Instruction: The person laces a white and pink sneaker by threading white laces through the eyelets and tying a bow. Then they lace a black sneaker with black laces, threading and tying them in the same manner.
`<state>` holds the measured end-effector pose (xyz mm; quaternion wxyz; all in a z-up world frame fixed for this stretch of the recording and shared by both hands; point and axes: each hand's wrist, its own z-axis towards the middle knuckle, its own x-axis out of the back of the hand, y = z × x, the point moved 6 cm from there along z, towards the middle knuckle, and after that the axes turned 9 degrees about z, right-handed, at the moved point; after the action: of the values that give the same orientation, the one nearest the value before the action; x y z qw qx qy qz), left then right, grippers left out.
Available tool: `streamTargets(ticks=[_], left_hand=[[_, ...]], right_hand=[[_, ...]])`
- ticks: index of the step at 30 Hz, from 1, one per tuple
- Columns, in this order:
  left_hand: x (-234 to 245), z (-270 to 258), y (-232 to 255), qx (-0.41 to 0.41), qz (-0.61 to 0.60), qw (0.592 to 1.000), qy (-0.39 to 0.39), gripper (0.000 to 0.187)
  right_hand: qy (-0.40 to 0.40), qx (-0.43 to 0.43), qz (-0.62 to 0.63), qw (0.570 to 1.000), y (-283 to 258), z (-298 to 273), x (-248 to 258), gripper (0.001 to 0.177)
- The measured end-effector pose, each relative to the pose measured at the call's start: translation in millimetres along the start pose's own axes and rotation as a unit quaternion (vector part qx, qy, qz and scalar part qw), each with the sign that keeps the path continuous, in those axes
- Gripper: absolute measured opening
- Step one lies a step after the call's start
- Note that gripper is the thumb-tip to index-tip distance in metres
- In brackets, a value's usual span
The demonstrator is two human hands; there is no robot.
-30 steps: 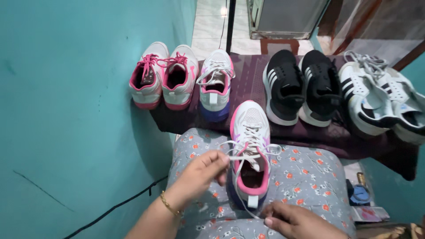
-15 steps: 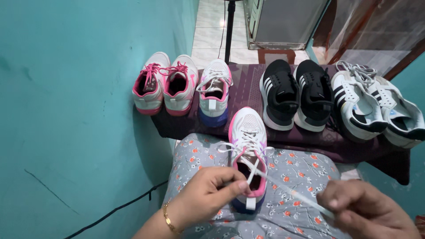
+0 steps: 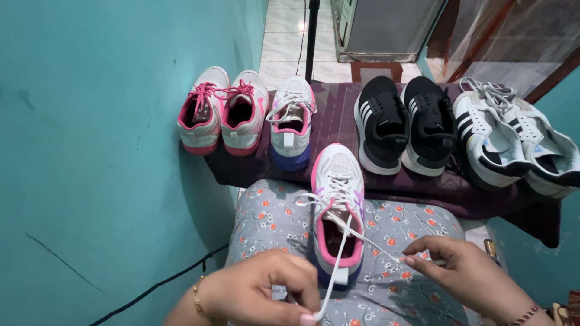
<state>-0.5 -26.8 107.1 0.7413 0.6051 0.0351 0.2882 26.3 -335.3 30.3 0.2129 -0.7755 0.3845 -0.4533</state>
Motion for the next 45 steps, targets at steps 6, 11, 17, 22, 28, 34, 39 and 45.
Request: streamTargets(ticks=[6, 11, 17, 22, 28, 34, 39, 45], left_hand=[[15.8, 1.8, -33.2, 0.220, 0.146, 0.954, 0.144, 0.021], [25.7, 1.5, -31.1, 0.081, 0.100, 0.961, 0.245, 0.031], [30.9, 0.4, -41.6, 0.148, 0.163, 0.946, 0.237, 0.031], [22.1, 4.8, -45.6, 0.193, 0.165, 0.950, 0.182, 0.030], [22.3, 4.9, -44.5, 0.191, 0.155, 0.954, 0.173, 0.033], [22.8, 2.6, -48.3, 0.216, 0.137, 0.952, 0.170, 0.032], [24.7, 0.9, -52.0, 0.224, 0.205, 0.937, 0.174, 0.032], [25.1, -14.2, -77.1, 0.384, 0.351, 0.853, 0.046, 0.035]], right_hand=[[-0.016, 0.006, 0.009, 1.000, -22.5, 0.7, -6.0, 0.031], [0.013, 0.084, -0.038, 0.996, -42.0, 16.1, -11.9, 0.033], [0.094, 0.221, 0.001, 0.971, -75.0, 41.9, -18.9, 0.030], [0.048, 0.060, 0.062, 0.995, -59.4, 67.8, -34.0, 0.030], [-0.013, 0.142, 0.180, 0.973, -64.5, 83.0, -29.6, 0.019], [0.119, 0.285, -0.177, 0.934, -94.7, 38.0, -17.1, 0.015], [0.157, 0.311, -0.203, 0.915, -107.5, 27.8, -20.1, 0.014], [0.172, 0.300, -0.061, 0.936, -92.9, 33.4, 7.2, 0.020]])
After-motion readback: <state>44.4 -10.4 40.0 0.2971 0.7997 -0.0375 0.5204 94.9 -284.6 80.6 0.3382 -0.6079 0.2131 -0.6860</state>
